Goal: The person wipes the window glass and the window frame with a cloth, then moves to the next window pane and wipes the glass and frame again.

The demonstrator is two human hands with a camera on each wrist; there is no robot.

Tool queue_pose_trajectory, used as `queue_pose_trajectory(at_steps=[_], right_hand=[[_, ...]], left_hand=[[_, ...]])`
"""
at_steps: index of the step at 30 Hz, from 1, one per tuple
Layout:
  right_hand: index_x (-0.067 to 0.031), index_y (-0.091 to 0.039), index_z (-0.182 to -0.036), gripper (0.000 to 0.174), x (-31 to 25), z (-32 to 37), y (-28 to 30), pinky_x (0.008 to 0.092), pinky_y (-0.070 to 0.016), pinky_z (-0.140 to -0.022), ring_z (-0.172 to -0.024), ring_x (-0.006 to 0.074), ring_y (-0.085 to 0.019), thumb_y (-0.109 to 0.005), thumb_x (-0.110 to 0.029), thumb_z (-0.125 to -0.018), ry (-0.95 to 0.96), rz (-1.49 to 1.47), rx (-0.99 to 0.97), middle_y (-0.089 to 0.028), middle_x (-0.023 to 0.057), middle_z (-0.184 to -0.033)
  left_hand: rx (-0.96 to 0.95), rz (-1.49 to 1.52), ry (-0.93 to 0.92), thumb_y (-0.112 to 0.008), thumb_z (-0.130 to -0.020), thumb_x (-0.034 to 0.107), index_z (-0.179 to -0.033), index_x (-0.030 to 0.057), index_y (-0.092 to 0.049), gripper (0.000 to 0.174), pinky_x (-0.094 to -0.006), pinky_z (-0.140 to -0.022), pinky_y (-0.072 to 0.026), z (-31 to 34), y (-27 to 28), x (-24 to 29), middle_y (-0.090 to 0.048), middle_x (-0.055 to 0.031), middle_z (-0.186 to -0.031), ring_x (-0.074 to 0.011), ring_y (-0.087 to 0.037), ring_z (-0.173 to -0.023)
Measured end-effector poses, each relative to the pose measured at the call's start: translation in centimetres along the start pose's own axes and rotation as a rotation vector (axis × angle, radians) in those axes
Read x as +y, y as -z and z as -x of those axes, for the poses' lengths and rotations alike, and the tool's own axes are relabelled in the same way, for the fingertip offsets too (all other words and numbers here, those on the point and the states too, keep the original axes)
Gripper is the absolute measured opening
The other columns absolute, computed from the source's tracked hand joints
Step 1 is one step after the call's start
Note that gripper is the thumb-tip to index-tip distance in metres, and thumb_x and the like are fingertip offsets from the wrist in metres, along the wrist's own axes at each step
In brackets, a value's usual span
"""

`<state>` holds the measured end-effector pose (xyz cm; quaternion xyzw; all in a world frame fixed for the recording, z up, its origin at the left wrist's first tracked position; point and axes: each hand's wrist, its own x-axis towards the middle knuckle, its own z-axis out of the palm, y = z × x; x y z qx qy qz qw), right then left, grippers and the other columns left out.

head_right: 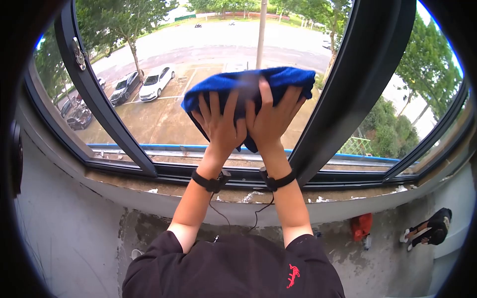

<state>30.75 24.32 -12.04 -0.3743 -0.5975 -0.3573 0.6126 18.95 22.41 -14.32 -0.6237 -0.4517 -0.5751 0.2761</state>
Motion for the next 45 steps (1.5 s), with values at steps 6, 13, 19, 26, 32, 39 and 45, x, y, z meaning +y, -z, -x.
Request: queue_pose_trajectory(at_steps=[6, 13, 19, 26, 32, 39, 45], right_hand=[[-0.0203, -0.051, -0.136, 0.060, 0.5, 9.6, 1.4, 0.0727, -0.0135, -0.106, -0.135, 0.0579, -0.022, -0.066, -0.036, -0.081, -0.094, 0.009, -0.283, -0.027, 0.0388, -0.143], [-0.0203, -0.045, -0.141, 0.060, 0.2, 5.7, 1.2, 0.0702, -0.0128, -0.109, -0.133, 0.0540, -0.027, -0.063, -0.037, -0.085, -0.018, -0.015, -0.180, -0.032, 0.0362, -0.138], [-0.0211, -0.049, -0.137, 0.051, 0.3, -5.2, 0.6, 0.0671, -0.0194, -0.110, -0.136, 0.0536, -0.029, -0.060, -0.036, -0.089, 0.059, 0.022, 0.014, -0.032, 0.0344, -0.143], [-0.0213, -0.046, -0.140, 0.054, 0.6, -2.0, 0.7, 0.0692, -0.0174, -0.109, -0.136, 0.0555, -0.028, -0.060, -0.035, -0.090, 0.027, 0.025, -0.026, -0.030, 0.0366, -0.144], [-0.0196, -0.050, -0.139, 0.056, 1.6, 8.0, 1.8, 0.0713, -0.0133, -0.108, -0.136, 0.0560, -0.024, -0.060, -0.039, -0.086, -0.051, 0.016, -0.203, -0.029, 0.0383, -0.143], [-0.0168, -0.053, -0.136, 0.057, 2.5, 9.3, 2.8, 0.0691, -0.0142, -0.109, -0.136, 0.0562, -0.024, -0.065, -0.035, -0.083, -0.079, 0.026, -0.249, -0.025, 0.0390, -0.145], [-0.0190, -0.050, -0.137, 0.054, 2.0, -5.9, 1.8, 0.0671, -0.0214, -0.108, -0.136, 0.0514, -0.030, -0.064, -0.037, -0.088, 0.106, 0.037, -0.010, -0.033, 0.0345, -0.142]], left_hand=[[-0.224, -0.001, 0.064, -0.058, -0.075, 0.030, -0.130, 0.0170, -0.060, 0.057, -0.0747, -0.097, -0.0202, 11.1, -1.8, -2.0, -0.037, -0.0300, -0.141, -0.0589, -0.032, -0.127], [-0.192, 0.047, 0.033, -0.061, -0.071, 0.029, -0.130, 0.0181, -0.059, 0.060, -0.0727, -0.099, -0.0189, 5.8, 0.1, -1.3, -0.038, -0.0279, -0.142, -0.0550, -0.029, -0.133], [0.014, -0.010, -0.070, -0.059, -0.074, 0.032, -0.136, 0.0271, -0.056, 0.062, -0.0754, -0.099, -0.0198, -5.0, 1.0, 0.9, -0.043, -0.0200, -0.144, -0.0481, -0.039, -0.128], [-0.080, -0.011, -0.033, -0.060, -0.074, 0.032, -0.136, 0.0274, -0.056, 0.062, -0.0767, -0.094, -0.0257, -2.2, 0.9, 0.8, -0.043, -0.0198, -0.144, -0.0493, -0.040, -0.127], [-0.260, 0.015, 0.018, -0.060, -0.075, 0.034, -0.131, 0.0190, -0.058, 0.058, -0.0752, -0.093, -0.0237, 8.4, -1.3, -0.4, -0.039, -0.0280, -0.137, -0.0577, -0.033, -0.125], [-0.304, 0.065, 0.030, -0.068, -0.071, 0.033, -0.129, 0.0254, -0.060, 0.059, -0.0664, -0.097, -0.0283, 7.9, 0.3, 0.3, -0.046, -0.0168, -0.139, -0.0428, -0.046, -0.121], [-0.075, 0.067, -0.090, -0.064, -0.070, 0.030, -0.132, 0.0244, -0.060, 0.063, -0.0711, -0.107, -0.0158, -5.7, 1.6, 2.0, -0.041, -0.0177, -0.145, -0.0470, -0.035, -0.134]])
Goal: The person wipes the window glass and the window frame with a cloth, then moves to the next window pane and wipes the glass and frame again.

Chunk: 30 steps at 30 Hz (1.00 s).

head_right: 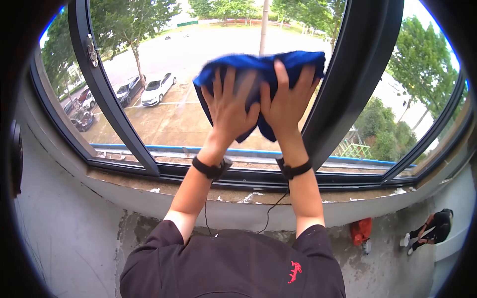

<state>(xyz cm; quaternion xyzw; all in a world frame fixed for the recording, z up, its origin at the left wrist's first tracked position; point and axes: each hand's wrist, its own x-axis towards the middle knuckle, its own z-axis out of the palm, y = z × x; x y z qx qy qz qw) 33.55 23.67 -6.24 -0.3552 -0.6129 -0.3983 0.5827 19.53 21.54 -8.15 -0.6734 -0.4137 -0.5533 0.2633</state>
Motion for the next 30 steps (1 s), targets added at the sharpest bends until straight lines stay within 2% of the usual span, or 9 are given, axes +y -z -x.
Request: queue_pose_trajectory(at_steps=[5, 11, 17, 19, 23, 25, 27, 29, 30], right_hand=[[-0.0216, -0.053, -0.134, 0.052, 0.0, -4.9, -1.1, 0.0655, -0.0271, -0.107, -0.132, 0.0508, -0.037, -0.066, -0.037, -0.086, 0.062, 0.026, 0.109, -0.038, 0.0328, -0.139], [-0.0231, -0.050, -0.139, 0.056, -0.3, 2.0, -0.4, 0.0691, -0.0211, -0.108, -0.134, 0.0534, -0.032, -0.065, -0.038, -0.086, -0.027, 0.000, 0.015, -0.035, 0.0347, -0.140], [-0.0192, -0.048, -0.140, 0.058, -0.5, 13.9, 0.5, 0.0688, -0.0158, -0.109, -0.135, 0.0549, -0.025, -0.059, -0.042, -0.088, -0.143, 0.059, -0.222, -0.027, 0.0369, -0.144], [-0.0251, -0.048, -0.140, 0.063, -0.3, 17.8, 1.4, 0.0721, -0.0173, -0.106, -0.136, 0.0536, -0.025, -0.068, -0.040, -0.082, -0.206, 0.020, -0.355, -0.028, 0.0346, -0.144], [-0.0203, -0.047, -0.139, 0.063, -0.8, 14.2, 2.5, 0.0724, -0.0170, -0.106, -0.137, 0.0531, -0.024, -0.069, -0.035, -0.082, -0.210, -0.069, -0.256, -0.027, 0.0350, -0.145], [-0.0111, -0.044, -0.139, 0.059, -0.8, 9.7, 1.4, 0.0695, -0.0103, -0.109, -0.139, 0.0523, -0.021, -0.065, -0.027, -0.086, -0.205, -0.088, -0.141, -0.026, 0.0372, -0.146], [-0.0102, -0.047, -0.137, 0.056, -0.1, 3.4, 1.0, 0.0688, -0.0121, -0.109, -0.139, 0.0510, -0.023, -0.065, -0.026, -0.087, -0.085, -0.103, -0.042, -0.028, 0.0373, -0.145], [-0.0134, -0.054, -0.127, 0.050, 0.0, -2.1, 0.5, 0.0638, -0.0267, -0.106, -0.130, 0.0531, -0.035, -0.070, -0.029, -0.082, -0.049, -0.062, 0.085, -0.038, 0.0345, -0.137], [-0.0128, -0.056, -0.125, 0.049, 0.6, -4.1, -0.1, 0.0610, -0.0300, -0.105, -0.127, 0.0526, -0.038, -0.070, -0.029, -0.081, -0.008, -0.069, 0.150, -0.039, 0.0340, -0.135]], left_hand=[[0.223, -0.041, -0.039, -0.064, -0.070, 0.029, -0.132, 0.0263, -0.060, 0.062, -0.0701, -0.106, -0.0177, -4.1, 0.0, -0.2, -0.045, -0.0153, -0.144, -0.0431, -0.039, -0.131], [0.070, -0.086, 0.049, -0.059, -0.074, 0.035, -0.135, 0.0289, -0.058, 0.061, -0.0701, -0.101, -0.0209, 2.5, -1.7, 0.0, -0.043, -0.0185, -0.145, -0.0466, -0.038, -0.131], [-0.114, -0.089, 0.139, -0.063, -0.074, 0.037, -0.132, 0.0275, -0.060, 0.059, -0.0689, -0.097, -0.0256, 14.2, -5.1, -0.3, -0.045, -0.0209, -0.140, -0.0516, -0.041, -0.122], [-0.264, -0.008, 0.153, -0.065, -0.070, 0.032, -0.130, 0.0202, -0.061, 0.062, -0.0747, -0.099, -0.0210, 17.8, -5.6, -0.8, -0.037, -0.0263, -0.145, -0.0573, -0.033, -0.127], [-0.252, 0.055, 0.067, -0.067, -0.068, 0.029, -0.130, 0.0247, -0.061, 0.062, -0.0722, -0.101, -0.0216, 13.0, -3.1, -0.5, -0.039, -0.0197, -0.147, -0.0493, -0.038, -0.129], [-0.263, 0.043, 0.080, -0.065, -0.070, 0.027, -0.131, 0.0260, -0.060, 0.061, -0.0708, -0.105, -0.0195, 7.3, -1.1, 0.3, -0.041, -0.0196, -0.145, -0.0493, -0.036, -0.132], [-0.130, -0.013, 0.037, -0.062, -0.072, 0.025, -0.133, 0.0254, -0.059, 0.061, -0.0694, -0.108, -0.0162, 2.5, -0.5, 0.7, -0.041, -0.0192, -0.145, -0.0485, -0.033, -0.135], [0.062, -0.071, -0.054, -0.061, -0.072, 0.024, -0.132, 0.0279, -0.060, 0.060, -0.0658, -0.108, -0.0182, -2.5, 0.1, 1.0, -0.045, -0.0141, -0.145, -0.0400, -0.041, -0.131], [0.114, -0.070, -0.081, -0.061, -0.072, 0.024, -0.132, 0.0277, -0.060, 0.060, -0.0660, -0.109, -0.0174, -4.4, 0.3, 1.2, -0.045, -0.0139, -0.145, -0.0401, -0.040, -0.133]])
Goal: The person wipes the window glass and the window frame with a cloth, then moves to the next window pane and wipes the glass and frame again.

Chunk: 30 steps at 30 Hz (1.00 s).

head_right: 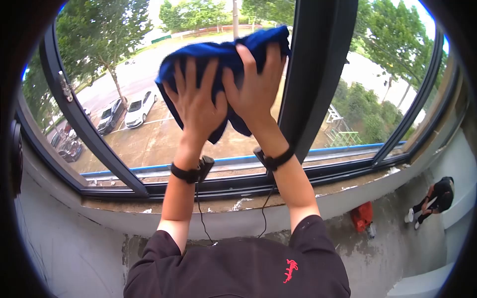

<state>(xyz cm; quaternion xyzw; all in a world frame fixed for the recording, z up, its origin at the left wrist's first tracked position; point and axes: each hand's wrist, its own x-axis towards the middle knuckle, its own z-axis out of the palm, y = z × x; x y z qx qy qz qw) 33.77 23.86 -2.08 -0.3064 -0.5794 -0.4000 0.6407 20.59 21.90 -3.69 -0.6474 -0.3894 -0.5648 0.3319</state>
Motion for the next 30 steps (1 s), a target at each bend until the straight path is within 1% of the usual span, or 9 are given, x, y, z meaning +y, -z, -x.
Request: queue_pose_trajectory(at_steps=[3, 5, 9, 11, 12, 13, 18, 24, 30], right_hand=[[-0.0117, -0.057, -0.122, 0.047, 0.7, -2.5, -1.2, 0.0566, -0.0383, -0.101, -0.117, 0.0508, -0.046, -0.070, -0.028, -0.080, 0.071, 0.023, 0.127, -0.043, 0.0330, -0.130], [-0.0108, -0.057, -0.126, 0.047, 0.7, -1.4, -0.7, 0.0535, -0.0339, -0.105, -0.122, 0.0494, -0.043, -0.069, -0.027, -0.083, 0.061, 0.011, 0.069, -0.041, 0.0333, -0.134], [-0.0127, -0.055, -0.130, 0.050, 0.3, 4.4, 0.8, 0.0624, -0.0283, -0.106, -0.126, 0.0518, -0.040, -0.066, -0.030, -0.084, 0.016, 0.007, -0.066, -0.038, 0.0364, -0.137], [-0.0139, -0.052, -0.133, 0.053, 0.1, 8.6, 1.8, 0.0659, -0.0259, -0.106, -0.129, 0.0523, -0.037, -0.064, -0.030, -0.084, -0.036, 0.046, -0.169, -0.036, 0.0370, -0.138], [-0.0139, -0.049, -0.136, 0.057, 0.0, 11.0, 2.4, 0.0683, -0.0240, -0.105, -0.132, 0.0531, -0.032, -0.065, -0.031, -0.083, -0.069, 0.073, -0.250, -0.033, 0.0369, -0.140], [-0.0222, -0.052, -0.136, 0.060, -0.1, 13.4, 2.9, 0.0699, -0.0253, -0.104, -0.129, 0.0518, -0.035, -0.069, -0.036, -0.079, -0.129, 0.100, -0.263, -0.038, 0.0330, -0.135], [-0.0189, -0.049, -0.138, 0.063, 0.0, 19.8, 5.0, 0.0707, -0.0227, -0.104, -0.130, 0.0553, -0.030, -0.067, -0.036, -0.080, -0.160, 0.127, -0.415, -0.032, 0.0351, -0.138], [-0.0160, -0.046, -0.140, 0.061, 0.5, 8.3, 2.0, 0.0696, -0.0249, -0.103, -0.129, 0.0549, -0.034, -0.066, -0.033, -0.085, -0.057, 0.100, -0.179, -0.034, 0.0368, -0.139], [-0.0136, -0.054, -0.128, 0.052, 3.2, -5.6, -0.9, 0.0587, -0.0350, -0.104, -0.123, 0.0503, -0.042, -0.069, -0.033, -0.082, 0.069, 0.084, 0.109, -0.043, 0.0331, -0.131]], left_hand=[[0.171, 0.042, -0.055, -0.060, -0.073, 0.023, -0.127, 0.0259, -0.065, 0.054, -0.0650, -0.110, -0.0162, -2.2, -1.0, -0.2, -0.050, -0.0131, -0.142, -0.0397, -0.041, -0.134], [0.177, 0.040, -0.040, -0.060, -0.073, 0.024, -0.125, 0.0257, -0.067, 0.053, -0.0638, -0.110, -0.0167, -1.0, -1.3, -0.2, -0.051, -0.0135, -0.141, -0.0398, -0.043, -0.132], [0.047, -0.029, 0.083, -0.057, -0.076, 0.027, -0.125, 0.0231, -0.068, 0.050, -0.0622, -0.110, -0.0148, 5.6, -2.1, 0.6, -0.051, -0.0179, -0.141, -0.0427, -0.041, -0.132], [0.005, 0.004, 0.086, -0.055, -0.077, 0.027, -0.126, 0.0179, -0.066, 0.051, -0.0643, -0.109, -0.0152, 10.1, -3.1, 0.7, -0.047, -0.0240, -0.142, -0.0508, -0.035, -0.134], [-0.009, 0.016, 0.101, -0.056, -0.077, 0.027, -0.125, 0.0178, -0.066, 0.050, -0.0646, -0.108, -0.0154, 12.7, -3.6, 0.9, -0.047, -0.0242, -0.141, -0.0513, -0.035, -0.133], [-0.020, 0.027, 0.118, -0.056, -0.077, 0.028, -0.124, 0.0178, -0.066, 0.049, -0.0649, -0.108, -0.0156, 15.2, -4.2, 1.1, -0.047, -0.0245, -0.141, -0.0518, -0.035, -0.133], [-0.054, 0.142, 0.128, -0.063, -0.072, 0.021, -0.120, 0.0183, -0.067, 0.048, -0.0619, -0.108, -0.0184, 20.2, -4.6, 1.7, -0.051, -0.0223, -0.137, -0.0486, -0.040, -0.130], [0.094, 0.195, 0.079, -0.062, -0.072, 0.018, -0.112, 0.0182, -0.071, 0.041, -0.0594, -0.111, -0.0172, 7.0, -2.1, 1.6, -0.057, -0.0151, -0.132, -0.0394, -0.047, -0.128], [0.319, 0.136, -0.154, -0.057, -0.075, 0.014, -0.116, 0.0176, -0.068, 0.042, -0.0626, -0.110, -0.0194, -7.3, -2.2, 2.0, -0.058, -0.0095, -0.131, -0.0359, -0.047, -0.130]])
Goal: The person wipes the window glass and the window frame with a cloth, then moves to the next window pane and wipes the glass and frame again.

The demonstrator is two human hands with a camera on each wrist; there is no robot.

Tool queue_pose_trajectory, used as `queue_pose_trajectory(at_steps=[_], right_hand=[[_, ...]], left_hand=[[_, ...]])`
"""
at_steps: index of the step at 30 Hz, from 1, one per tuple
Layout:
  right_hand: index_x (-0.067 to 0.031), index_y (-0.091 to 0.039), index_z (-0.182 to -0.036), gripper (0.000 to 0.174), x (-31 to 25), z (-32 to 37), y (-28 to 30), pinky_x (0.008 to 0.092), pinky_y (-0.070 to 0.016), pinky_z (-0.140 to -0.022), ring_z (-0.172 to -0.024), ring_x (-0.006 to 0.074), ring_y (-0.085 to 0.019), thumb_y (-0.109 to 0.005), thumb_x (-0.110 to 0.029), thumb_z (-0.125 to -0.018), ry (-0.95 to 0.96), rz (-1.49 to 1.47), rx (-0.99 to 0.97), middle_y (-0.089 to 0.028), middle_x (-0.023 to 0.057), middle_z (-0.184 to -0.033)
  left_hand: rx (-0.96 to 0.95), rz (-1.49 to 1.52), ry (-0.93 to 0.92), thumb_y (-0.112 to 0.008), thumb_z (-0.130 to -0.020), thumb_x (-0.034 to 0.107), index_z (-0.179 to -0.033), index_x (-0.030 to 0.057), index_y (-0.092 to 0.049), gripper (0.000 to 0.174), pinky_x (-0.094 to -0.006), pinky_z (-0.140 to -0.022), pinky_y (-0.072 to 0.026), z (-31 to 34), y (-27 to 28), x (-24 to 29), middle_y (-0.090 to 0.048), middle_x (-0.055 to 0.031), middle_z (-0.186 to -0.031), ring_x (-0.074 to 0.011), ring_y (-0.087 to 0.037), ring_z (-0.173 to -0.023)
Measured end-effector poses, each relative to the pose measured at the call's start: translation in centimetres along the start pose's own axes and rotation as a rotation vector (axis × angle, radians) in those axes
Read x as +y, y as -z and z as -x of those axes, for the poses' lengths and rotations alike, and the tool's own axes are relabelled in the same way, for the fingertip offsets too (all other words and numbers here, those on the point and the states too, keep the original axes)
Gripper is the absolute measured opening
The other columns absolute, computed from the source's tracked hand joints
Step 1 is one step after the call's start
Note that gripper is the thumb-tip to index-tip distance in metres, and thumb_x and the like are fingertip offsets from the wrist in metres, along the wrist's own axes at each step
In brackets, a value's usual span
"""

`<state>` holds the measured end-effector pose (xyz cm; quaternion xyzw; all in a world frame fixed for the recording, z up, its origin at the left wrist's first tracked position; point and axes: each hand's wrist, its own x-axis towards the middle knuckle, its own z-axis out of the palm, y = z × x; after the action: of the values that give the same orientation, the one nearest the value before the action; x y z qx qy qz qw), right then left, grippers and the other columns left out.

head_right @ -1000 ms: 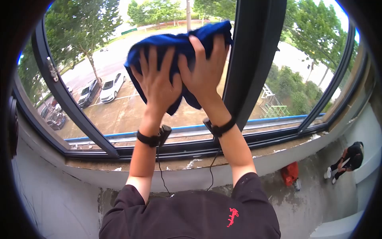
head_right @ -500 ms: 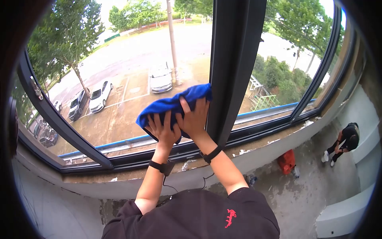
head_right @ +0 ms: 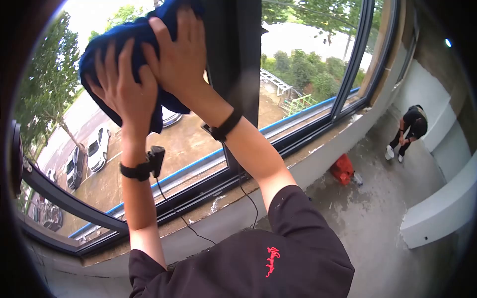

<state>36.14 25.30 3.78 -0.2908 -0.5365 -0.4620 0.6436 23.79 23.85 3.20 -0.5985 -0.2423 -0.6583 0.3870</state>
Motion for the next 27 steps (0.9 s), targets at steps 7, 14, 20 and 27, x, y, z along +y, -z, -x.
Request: queue_pose_trajectory(at_steps=[7, 14, 20, 27], right_hand=[[-0.0158, -0.053, -0.130, 0.054, 0.2, 4.0, 2.0, 0.0621, -0.0342, -0.105, -0.128, 0.0505, -0.040, -0.068, -0.035, -0.082, 0.017, -0.027, -0.134, -0.040, 0.0321, -0.136], [-0.0228, -0.047, -0.138, 0.058, -1.5, 14.5, 6.3, 0.0647, -0.0324, -0.104, -0.129, 0.0509, -0.038, -0.065, -0.037, -0.084, -0.089, -0.043, -0.394, -0.037, 0.0309, -0.139], [-0.0227, -0.050, -0.136, 0.055, -3.3, 28.2, 9.5, 0.0667, -0.0336, -0.099, -0.124, 0.0503, -0.040, -0.064, -0.036, -0.085, -0.173, -0.050, -0.477, -0.038, 0.0293, -0.136], [-0.0220, -0.050, -0.135, 0.053, -3.3, 23.4, 8.1, 0.0674, -0.0320, -0.101, -0.129, 0.0500, -0.037, -0.065, -0.035, -0.085, -0.189, -0.085, -0.402, -0.035, 0.0290, -0.141]], left_hand=[[-0.117, -0.090, 0.090, -0.052, -0.081, 0.020, -0.126, 0.0164, -0.063, 0.047, -0.0625, -0.111, -0.0147, 5.3, 0.8, 1.8, -0.051, -0.0147, -0.141, -0.0411, -0.041, -0.134], [-0.216, -0.088, 0.256, -0.053, -0.085, 0.017, -0.126, 0.0109, -0.061, 0.043, -0.0613, -0.111, -0.0140, 17.5, 2.6, 4.6, -0.047, -0.0221, -0.142, -0.0479, -0.035, -0.136], [-0.384, -0.069, 0.255, -0.057, -0.085, 0.020, -0.120, 0.0127, -0.064, 0.037, -0.0636, -0.106, -0.0214, 30.9, 5.5, 5.7, -0.049, -0.0236, -0.138, -0.0505, -0.038, -0.130], [-0.327, -0.025, 0.287, -0.054, -0.086, 0.018, -0.127, 0.0096, -0.060, 0.042, -0.0619, -0.111, -0.0126, 25.7, 4.6, 4.9, -0.043, -0.0240, -0.146, -0.0483, -0.029, -0.139]])
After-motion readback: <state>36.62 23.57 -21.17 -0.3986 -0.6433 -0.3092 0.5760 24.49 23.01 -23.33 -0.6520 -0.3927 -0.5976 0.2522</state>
